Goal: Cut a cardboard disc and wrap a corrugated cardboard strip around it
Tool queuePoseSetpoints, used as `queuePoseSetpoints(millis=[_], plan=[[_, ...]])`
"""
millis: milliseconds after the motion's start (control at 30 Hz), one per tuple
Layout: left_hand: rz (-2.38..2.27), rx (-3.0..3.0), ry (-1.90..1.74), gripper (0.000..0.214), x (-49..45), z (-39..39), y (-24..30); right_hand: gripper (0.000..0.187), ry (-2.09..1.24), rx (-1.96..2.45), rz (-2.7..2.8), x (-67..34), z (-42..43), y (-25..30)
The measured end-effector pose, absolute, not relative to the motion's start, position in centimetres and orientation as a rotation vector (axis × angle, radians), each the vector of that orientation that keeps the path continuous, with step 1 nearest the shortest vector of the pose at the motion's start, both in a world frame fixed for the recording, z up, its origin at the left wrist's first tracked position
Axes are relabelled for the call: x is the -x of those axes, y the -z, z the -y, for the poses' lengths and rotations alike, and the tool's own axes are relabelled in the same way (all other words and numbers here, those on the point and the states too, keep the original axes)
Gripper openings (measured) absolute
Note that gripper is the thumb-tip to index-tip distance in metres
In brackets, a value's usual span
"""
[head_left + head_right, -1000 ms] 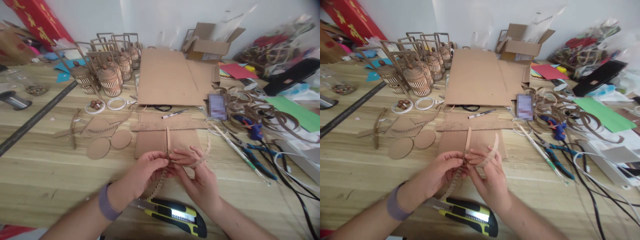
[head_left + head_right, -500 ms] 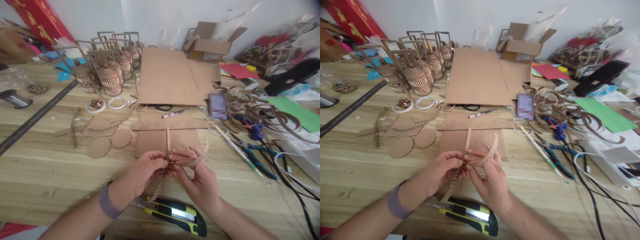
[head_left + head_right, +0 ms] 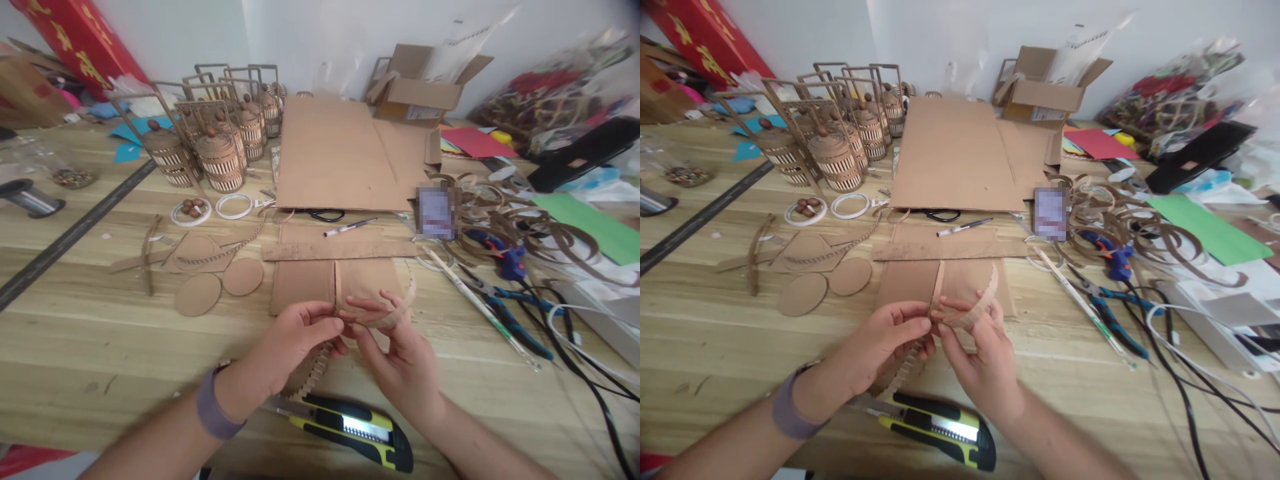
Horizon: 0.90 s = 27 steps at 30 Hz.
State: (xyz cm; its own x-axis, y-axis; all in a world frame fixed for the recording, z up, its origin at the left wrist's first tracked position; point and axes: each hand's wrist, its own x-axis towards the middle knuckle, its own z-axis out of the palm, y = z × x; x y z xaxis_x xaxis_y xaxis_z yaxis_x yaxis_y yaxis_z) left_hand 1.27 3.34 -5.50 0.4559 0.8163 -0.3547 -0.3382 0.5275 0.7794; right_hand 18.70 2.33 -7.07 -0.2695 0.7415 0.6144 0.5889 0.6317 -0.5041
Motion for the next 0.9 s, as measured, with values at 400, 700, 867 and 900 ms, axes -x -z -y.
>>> queuePoseSetpoints(millis=[400,700,867,900], plan=[[-0.867,-1.041,-0.798,0.025,-1.38,-2.78,5.79,0.013,-0.209,1.045,2.047,-18.38,-2.2,6.89],[-0.87,-1.041,-0.829,0.028,-1.38,-2.72,6.01,0.011,-0.104,1.006,2.062,-18.4,-2.29,7.11],[-0.914,-1.057,-0.838,0.026,-1.36,-2.76,6.11,0.014,-0.072,0.974,2.051,-18.11,-2.23,7.3],[-0.923,-1.072,-0.844,0.027,-1.39,-2.78,6.09,0.013,-0.074,0.973,2.05,-18.05,-2.2,7.31]])
